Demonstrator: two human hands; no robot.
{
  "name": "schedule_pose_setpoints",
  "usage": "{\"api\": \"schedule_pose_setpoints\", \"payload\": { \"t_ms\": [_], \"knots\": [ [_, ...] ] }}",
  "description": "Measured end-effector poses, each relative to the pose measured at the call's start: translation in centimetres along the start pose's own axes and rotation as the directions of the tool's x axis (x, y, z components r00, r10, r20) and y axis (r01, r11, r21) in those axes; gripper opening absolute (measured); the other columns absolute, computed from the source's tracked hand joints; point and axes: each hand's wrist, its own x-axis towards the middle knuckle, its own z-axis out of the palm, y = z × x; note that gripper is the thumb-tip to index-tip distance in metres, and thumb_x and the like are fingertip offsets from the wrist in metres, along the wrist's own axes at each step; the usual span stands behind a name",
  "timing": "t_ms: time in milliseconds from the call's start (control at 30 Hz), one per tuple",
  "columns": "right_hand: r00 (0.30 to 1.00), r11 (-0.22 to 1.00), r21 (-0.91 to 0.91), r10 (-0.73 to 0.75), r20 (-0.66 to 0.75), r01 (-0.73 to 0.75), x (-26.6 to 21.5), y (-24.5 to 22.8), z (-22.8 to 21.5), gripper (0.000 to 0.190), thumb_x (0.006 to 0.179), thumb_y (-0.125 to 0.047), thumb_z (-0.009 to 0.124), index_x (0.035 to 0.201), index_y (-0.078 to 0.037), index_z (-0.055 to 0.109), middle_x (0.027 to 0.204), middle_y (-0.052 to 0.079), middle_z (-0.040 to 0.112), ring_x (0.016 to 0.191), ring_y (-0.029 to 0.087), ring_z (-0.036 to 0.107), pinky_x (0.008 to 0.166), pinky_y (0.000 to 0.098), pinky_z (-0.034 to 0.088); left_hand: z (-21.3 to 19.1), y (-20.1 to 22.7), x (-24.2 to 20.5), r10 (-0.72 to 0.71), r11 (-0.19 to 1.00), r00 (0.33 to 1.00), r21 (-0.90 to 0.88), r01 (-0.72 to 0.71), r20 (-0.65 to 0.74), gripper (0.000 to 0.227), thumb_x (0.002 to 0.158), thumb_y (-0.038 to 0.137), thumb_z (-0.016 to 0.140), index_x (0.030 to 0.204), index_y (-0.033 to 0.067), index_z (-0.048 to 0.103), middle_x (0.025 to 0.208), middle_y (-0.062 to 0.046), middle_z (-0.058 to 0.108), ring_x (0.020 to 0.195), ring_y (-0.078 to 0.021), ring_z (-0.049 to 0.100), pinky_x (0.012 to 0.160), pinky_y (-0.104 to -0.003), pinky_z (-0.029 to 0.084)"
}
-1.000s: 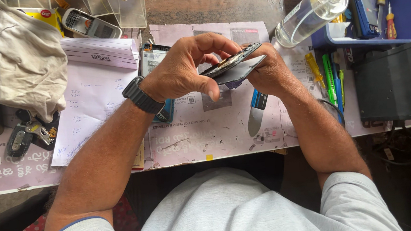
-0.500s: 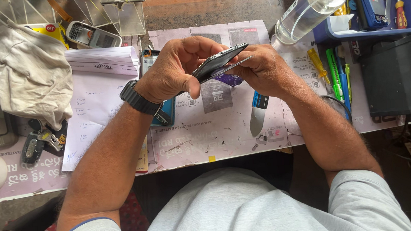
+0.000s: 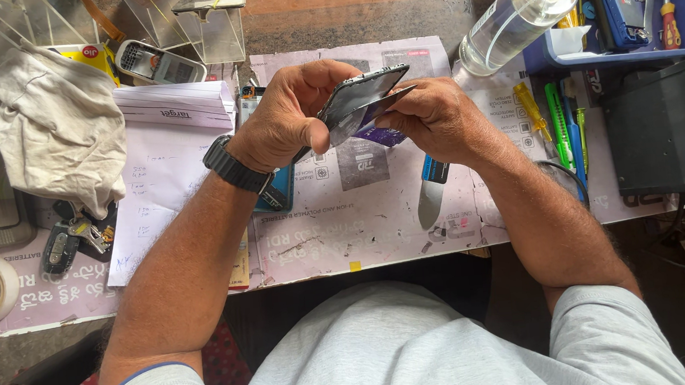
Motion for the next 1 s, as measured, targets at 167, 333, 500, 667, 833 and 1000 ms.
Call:
{"api": "schedule_pose_setpoints", "payload": {
  "t_ms": [167, 333, 500, 667, 833, 1000],
  "knots": [
    [1.000, 1.000, -0.010, -0.002, 0.001, 0.002, -0.2, 0.1, 0.0, 0.010, 0.095, -0.011, 0.075, 0.103, -0.005, 0.075, 0.094, 0.009, 0.076, 0.086, 0.022, 0.074, 0.072, 0.0339, 0.060, -0.3, -0.4, -0.2, 0.039, 0.999, 0.999, -0.010, -0.039, 0.021, 0.087, 0.067, 0.052, 0.095, 0.133, 0.0028, 0.065, 0.121, -0.007, 0.073, 0.117, -0.0166, 0.069, 0.108, -0.033, 0.059],
    [0.985, 0.990, -0.022, 0.138, 0.109, -0.136, -0.7, 1.2, 0.1, 0.010, 0.101, -0.014, 0.074, 0.103, -0.005, 0.070, 0.077, 0.006, 0.071, 0.070, 0.014, 0.070, 0.062, 0.0316, 0.055, -0.5, -0.9, 0.3, 0.072, 0.993, 0.997, -0.091, -0.075, -0.035, 0.071, 0.091, 0.053, 0.080, 0.138, 0.0034, 0.060, 0.116, -0.008, 0.071, 0.101, -0.0149, 0.068, 0.092, -0.031, 0.060],
    [0.950, 0.873, 0.385, 0.235, 0.204, -0.299, -1.5, 2.7, 0.7, 0.027, 0.105, -0.020, 0.068, 0.123, 0.000, 0.064, 0.084, 0.001, 0.067, 0.074, 0.005, 0.059, 0.062, 0.0243, 0.051, 0.5, -0.1, -0.2, 0.114, 0.993, 0.992, -0.014, -0.115, -0.058, 0.073, 0.109, 0.063, 0.047, 0.142, -0.0007, 0.057, 0.130, -0.015, 0.069, 0.121, -0.0229, 0.070, 0.109, -0.037, 0.061],
    [0.915, 0.804, 0.449, 0.285, 0.286, -0.390, -1.4, 2.9, 1.0, 0.031, 0.099, -0.029, 0.071, 0.113, -0.001, 0.066, 0.087, 0.001, 0.071, 0.077, 0.004, 0.067, 0.062, 0.0215, 0.056, 0.8, -0.4, -0.1, 0.006, 0.991, 0.989, -0.134, -0.026, -0.146, 0.066, 0.110, 0.056, 0.040, 0.141, 0.0002, 0.056, 0.130, -0.019, 0.070, 0.112, -0.0255, 0.073, 0.097, -0.039, 0.067],
    [0.905, 0.795, 0.438, 0.329, 0.269, -0.419, -1.4, 2.7, 0.9, 0.028, 0.101, -0.028, 0.073, 0.109, -0.002, 0.067, 0.087, 0.003, 0.070, 0.076, 0.005, 0.065, 0.063, 0.0227, 0.056, 0.6, -0.8, -0.2, 0.023, 0.986, 0.991, -0.162, -0.044, -0.129, 0.059, 0.116, 0.050, 0.033, 0.135, 0.0011, 0.060, 0.121, -0.015, 0.070, 0.104, -0.0217, 0.074, 0.089, -0.036, 0.068],
    [0.927, 0.839, 0.412, 0.259, 0.273, -0.356, -1.5, 3.0, 0.5, 0.025, 0.104, -0.026, 0.072, 0.113, -0.003, 0.066, 0.091, 0.003, 0.072, 0.079, 0.006, 0.067, 0.067, 0.0231, 0.058, 0.3, -1.5, -0.3, 0.031, 0.989, 0.992, -0.140, -0.048, -0.124, 0.056, 0.118, 0.044, 0.033, 0.129, -0.0032, 0.061, 0.115, -0.015, 0.069, 0.103, -0.0212, 0.073, 0.093, -0.036, 0.067]
  ]
}}
